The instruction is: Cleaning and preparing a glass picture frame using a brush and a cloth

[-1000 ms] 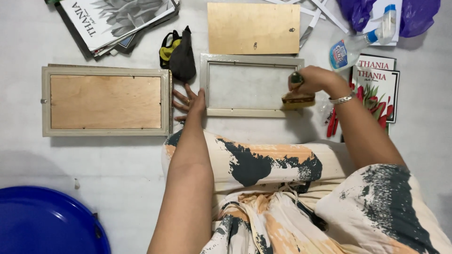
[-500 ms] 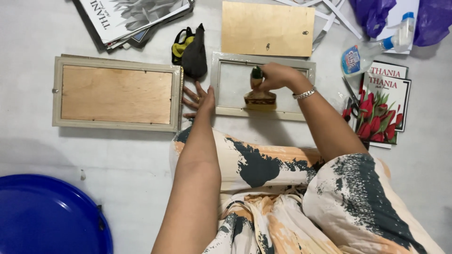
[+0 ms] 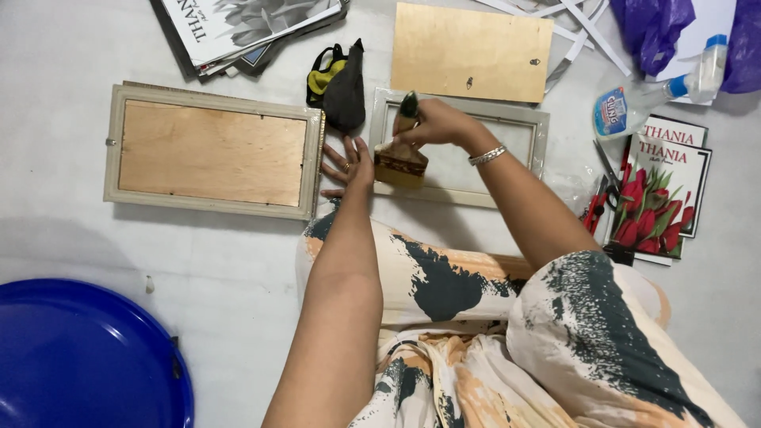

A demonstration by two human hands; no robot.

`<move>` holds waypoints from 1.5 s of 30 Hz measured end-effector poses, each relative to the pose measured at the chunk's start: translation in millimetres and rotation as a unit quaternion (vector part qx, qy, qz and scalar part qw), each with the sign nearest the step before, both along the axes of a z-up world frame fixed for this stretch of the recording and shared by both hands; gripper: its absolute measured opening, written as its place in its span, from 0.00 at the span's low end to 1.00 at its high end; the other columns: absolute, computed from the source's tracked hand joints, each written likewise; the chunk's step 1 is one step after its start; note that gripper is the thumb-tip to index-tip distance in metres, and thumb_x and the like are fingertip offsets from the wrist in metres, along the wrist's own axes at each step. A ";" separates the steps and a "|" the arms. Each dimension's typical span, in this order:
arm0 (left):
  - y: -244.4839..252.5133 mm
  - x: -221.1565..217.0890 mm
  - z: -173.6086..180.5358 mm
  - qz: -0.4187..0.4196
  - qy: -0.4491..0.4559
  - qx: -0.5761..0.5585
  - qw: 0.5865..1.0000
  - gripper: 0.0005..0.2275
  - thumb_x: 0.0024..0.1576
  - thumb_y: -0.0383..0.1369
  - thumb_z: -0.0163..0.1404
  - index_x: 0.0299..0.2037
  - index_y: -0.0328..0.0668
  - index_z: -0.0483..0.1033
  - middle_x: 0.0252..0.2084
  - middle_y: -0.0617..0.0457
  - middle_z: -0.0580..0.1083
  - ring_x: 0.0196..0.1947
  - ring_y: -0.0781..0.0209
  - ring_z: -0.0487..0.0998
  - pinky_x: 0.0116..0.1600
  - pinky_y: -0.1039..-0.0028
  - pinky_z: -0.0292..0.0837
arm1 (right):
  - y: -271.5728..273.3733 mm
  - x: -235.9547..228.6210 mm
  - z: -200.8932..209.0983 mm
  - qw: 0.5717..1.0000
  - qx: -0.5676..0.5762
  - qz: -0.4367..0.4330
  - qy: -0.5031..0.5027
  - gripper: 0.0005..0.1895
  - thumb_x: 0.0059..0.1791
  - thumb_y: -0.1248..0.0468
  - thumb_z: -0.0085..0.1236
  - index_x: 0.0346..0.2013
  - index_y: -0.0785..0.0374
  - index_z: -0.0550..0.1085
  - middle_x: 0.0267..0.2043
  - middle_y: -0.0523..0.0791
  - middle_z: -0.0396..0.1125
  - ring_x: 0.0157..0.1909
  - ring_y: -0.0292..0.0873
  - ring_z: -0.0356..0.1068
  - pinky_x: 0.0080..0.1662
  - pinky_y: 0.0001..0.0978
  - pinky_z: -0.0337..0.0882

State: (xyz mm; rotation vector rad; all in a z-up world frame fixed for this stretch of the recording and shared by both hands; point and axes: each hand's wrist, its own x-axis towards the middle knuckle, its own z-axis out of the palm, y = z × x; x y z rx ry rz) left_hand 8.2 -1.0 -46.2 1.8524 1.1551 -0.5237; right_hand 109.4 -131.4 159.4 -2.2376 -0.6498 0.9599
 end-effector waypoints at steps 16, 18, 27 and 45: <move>3.4 -7.7 67.9 -0.011 0.008 -0.030 0.999 0.38 0.53 0.66 0.12 0.78 0.74 0.32 0.75 0.65 0.10 0.75 0.49 0.08 0.66 0.27 0.06 | -11.1 43.4 -24.2 0.899 0.198 -0.085 -0.381 0.08 0.50 0.64 0.71 0.34 0.62 0.77 0.22 0.42 0.72 0.19 0.34 0.64 0.25 0.24 0.63; 2.4 -8.1 66.9 0.001 -0.002 -0.035 0.999 0.38 0.54 0.66 0.14 0.78 0.74 0.34 0.76 0.65 0.12 0.76 0.47 0.10 0.66 0.27 0.06 | -13.6 44.9 -17.9 0.965 0.112 -0.069 -0.228 0.05 0.53 0.63 0.66 0.35 0.60 0.78 0.21 0.42 0.69 0.18 0.31 0.61 0.22 0.20 0.60; -0.6 -2.4 20.2 -0.011 0.000 -0.009 1.000 0.32 0.63 0.67 0.11 0.76 0.75 0.28 0.75 0.59 0.10 0.74 0.36 0.10 0.62 0.18 0.06 | -42.4 72.8 -57.9 0.955 0.097 -0.105 -0.259 0.14 0.49 0.54 0.69 0.37 0.62 0.80 0.33 0.54 0.75 0.40 0.60 0.76 0.42 0.47 0.73; 0.9 -2.4 12.5 -0.019 0.007 0.000 1.000 0.32 0.63 0.68 0.13 0.76 0.75 0.28 0.75 0.57 0.11 0.74 0.36 0.11 0.61 0.17 0.06 | -125.0 89.7 -44.6 0.927 0.065 -0.118 -0.349 0.10 0.49 0.55 0.73 0.42 0.40 0.80 0.40 0.35 0.74 0.48 0.44 0.76 0.51 0.37 0.74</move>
